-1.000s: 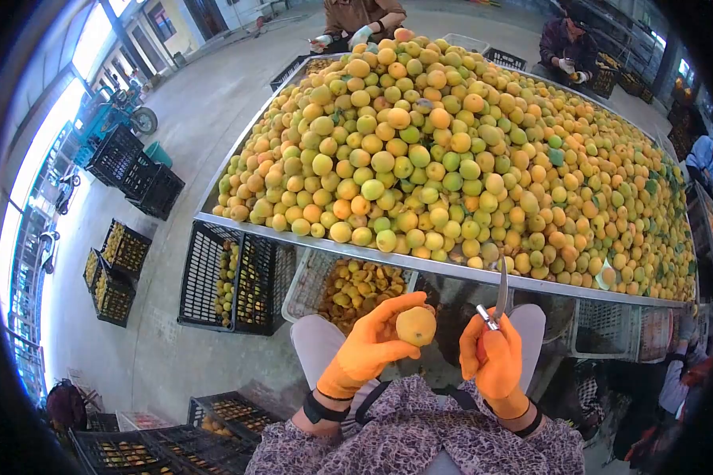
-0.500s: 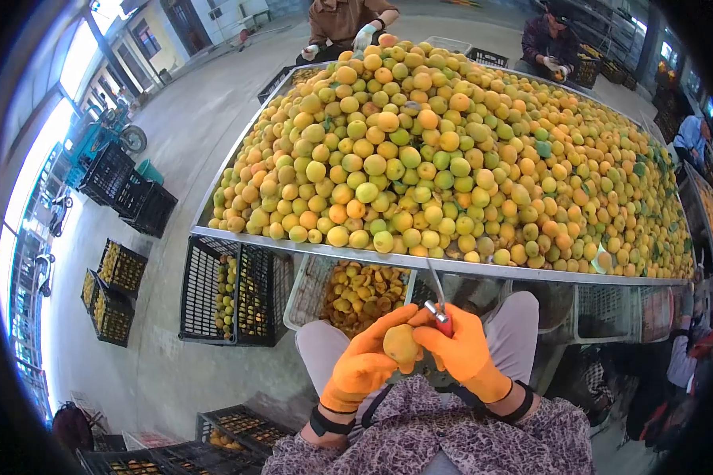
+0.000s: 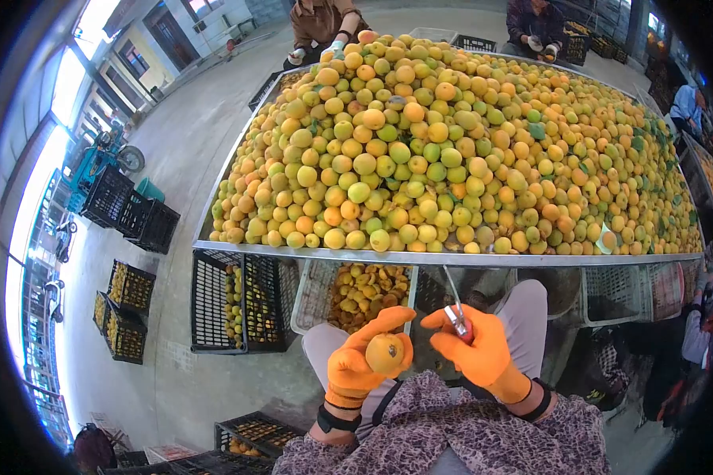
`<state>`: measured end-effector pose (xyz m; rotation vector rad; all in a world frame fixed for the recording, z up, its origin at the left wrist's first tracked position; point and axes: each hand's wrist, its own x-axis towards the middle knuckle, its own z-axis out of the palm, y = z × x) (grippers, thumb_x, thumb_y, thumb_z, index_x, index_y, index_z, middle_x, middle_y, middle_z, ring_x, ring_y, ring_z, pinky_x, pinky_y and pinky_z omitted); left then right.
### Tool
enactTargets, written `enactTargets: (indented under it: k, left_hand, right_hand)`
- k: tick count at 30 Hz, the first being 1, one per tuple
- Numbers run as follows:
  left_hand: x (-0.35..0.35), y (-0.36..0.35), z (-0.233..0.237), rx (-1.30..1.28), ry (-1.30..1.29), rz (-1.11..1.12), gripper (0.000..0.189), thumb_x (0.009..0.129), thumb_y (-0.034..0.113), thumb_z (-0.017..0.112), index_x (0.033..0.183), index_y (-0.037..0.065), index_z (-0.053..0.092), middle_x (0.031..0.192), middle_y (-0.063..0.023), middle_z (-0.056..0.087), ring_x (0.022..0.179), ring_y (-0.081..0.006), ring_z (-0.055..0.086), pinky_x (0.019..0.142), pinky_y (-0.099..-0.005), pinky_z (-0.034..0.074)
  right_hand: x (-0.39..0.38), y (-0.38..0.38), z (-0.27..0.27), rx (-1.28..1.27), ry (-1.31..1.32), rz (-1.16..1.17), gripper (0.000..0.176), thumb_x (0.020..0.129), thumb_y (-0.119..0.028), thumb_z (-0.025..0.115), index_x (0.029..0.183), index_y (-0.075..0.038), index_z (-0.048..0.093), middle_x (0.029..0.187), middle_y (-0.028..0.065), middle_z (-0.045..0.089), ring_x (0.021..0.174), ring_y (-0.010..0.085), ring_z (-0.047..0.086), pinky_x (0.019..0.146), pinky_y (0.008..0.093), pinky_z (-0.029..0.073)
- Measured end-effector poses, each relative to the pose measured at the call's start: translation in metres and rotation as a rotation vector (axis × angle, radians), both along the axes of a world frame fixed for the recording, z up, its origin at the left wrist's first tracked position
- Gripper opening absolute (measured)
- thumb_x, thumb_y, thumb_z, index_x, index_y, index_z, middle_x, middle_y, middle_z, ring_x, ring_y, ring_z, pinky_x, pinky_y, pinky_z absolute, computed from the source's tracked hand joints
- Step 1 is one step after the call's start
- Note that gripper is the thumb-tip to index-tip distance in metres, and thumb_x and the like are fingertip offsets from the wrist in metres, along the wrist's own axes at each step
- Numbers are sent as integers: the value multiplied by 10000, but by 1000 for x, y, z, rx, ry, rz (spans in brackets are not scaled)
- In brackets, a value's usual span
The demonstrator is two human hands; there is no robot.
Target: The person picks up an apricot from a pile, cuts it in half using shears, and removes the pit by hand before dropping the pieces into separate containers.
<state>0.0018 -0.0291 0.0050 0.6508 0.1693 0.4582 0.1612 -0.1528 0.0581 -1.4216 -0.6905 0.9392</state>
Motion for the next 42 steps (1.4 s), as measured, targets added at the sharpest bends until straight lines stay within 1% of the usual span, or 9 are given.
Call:
enactTargets:
  k: [3, 6, 15, 19, 25, 28, 32, 39, 42]
  left_hand:
    - [0, -2, -4, 54, -36, -31, 815, 709, 262, 644, 1361, -134, 361, 1373, -163, 339, 998, -299, 523, 706, -319, 453]
    - [1, -1, 3, 172, 8, -57, 758, 694, 197, 594, 1347, -129, 387, 1379, -157, 333, 1098, -333, 521, 765, -345, 465]
    - [3, 0, 5, 396, 0, -126, 713, 593, 116, 479, 1270, -104, 492, 1295, -149, 382, 1264, -315, 396, 1079, -360, 294]
    - [3, 3, 10, 548, 45, -147, 712, 583, 124, 480, 1258, -102, 505, 1282, -155, 393, 1247, -301, 408, 1066, -356, 311]
    - [1, -4, 10, 310, 167, -118, 778, 576, 110, 497, 1331, -69, 439, 1277, -142, 410, 1108, -311, 493, 972, -364, 395]
    - [7, -10, 12, 33, -119, -68, 780, 605, 125, 586, 1350, 27, 379, 1154, -142, 436, 799, -244, 497, 648, -305, 406]
    - [6, -5, 15, 39, -153, -125, 497, 714, 371, 694, 1028, 65, 460, 959, -110, 419, 695, -206, 446, 623, -302, 402]
    - [5, -1, 5, -59, -326, -168, 513, 744, 339, 667, 1129, 47, 494, 1028, -150, 466, 726, -200, 470, 633, -286, 407]
    - [4, -2, 20, 105, -30, -47, 548, 731, 205, 672, 1220, 38, 488, 1067, -134, 500, 792, -182, 515, 676, -280, 433]
  right_hand:
    - [-4, 1, 0, 38, -8, 120, 203, 795, -91, 707, 982, -22, 669, 579, -45, 463, 528, 24, 382, 472, 210, 321]
    - [-10, 3, 0, 32, -348, 149, 326, 707, -222, 790, 942, -31, 672, 563, 48, 488, 491, 109, 443, 469, 266, 389]
    - [-2, 3, -10, 44, -292, 210, 223, 706, -128, 756, 908, -48, 704, 538, 8, 530, 496, 42, 471, 457, 230, 379]
    - [0, 4, -9, 3, -339, 222, 205, 714, -128, 746, 887, -32, 693, 555, 29, 549, 500, 48, 480, 463, 243, 397]
    - [-6, 12, -7, 82, -498, 102, 133, 755, -116, 709, 841, -23, 670, 563, 33, 546, 506, 59, 480, 468, 250, 398]
    - [-7, 11, -3, 83, -171, -92, 171, 817, -158, 684, 900, -27, 615, 613, 24, 568, 535, 74, 508, 495, 249, 417]
    - [0, -8, 17, 38, 451, 69, 143, 895, -177, 553, 943, -42, 539, 676, -10, 539, 465, 42, 387, 434, 218, 318]
    - [-6, -26, 4, -21, 444, 266, 307, 970, -297, 402, 967, -16, 525, 641, 50, 518, 417, 79, 379, 403, 222, 314]
    - [-3, -24, -7, 289, 677, 214, 502, 967, -504, 304, 837, -49, 473, 558, 59, 465, 395, 140, 382, 389, 272, 325]
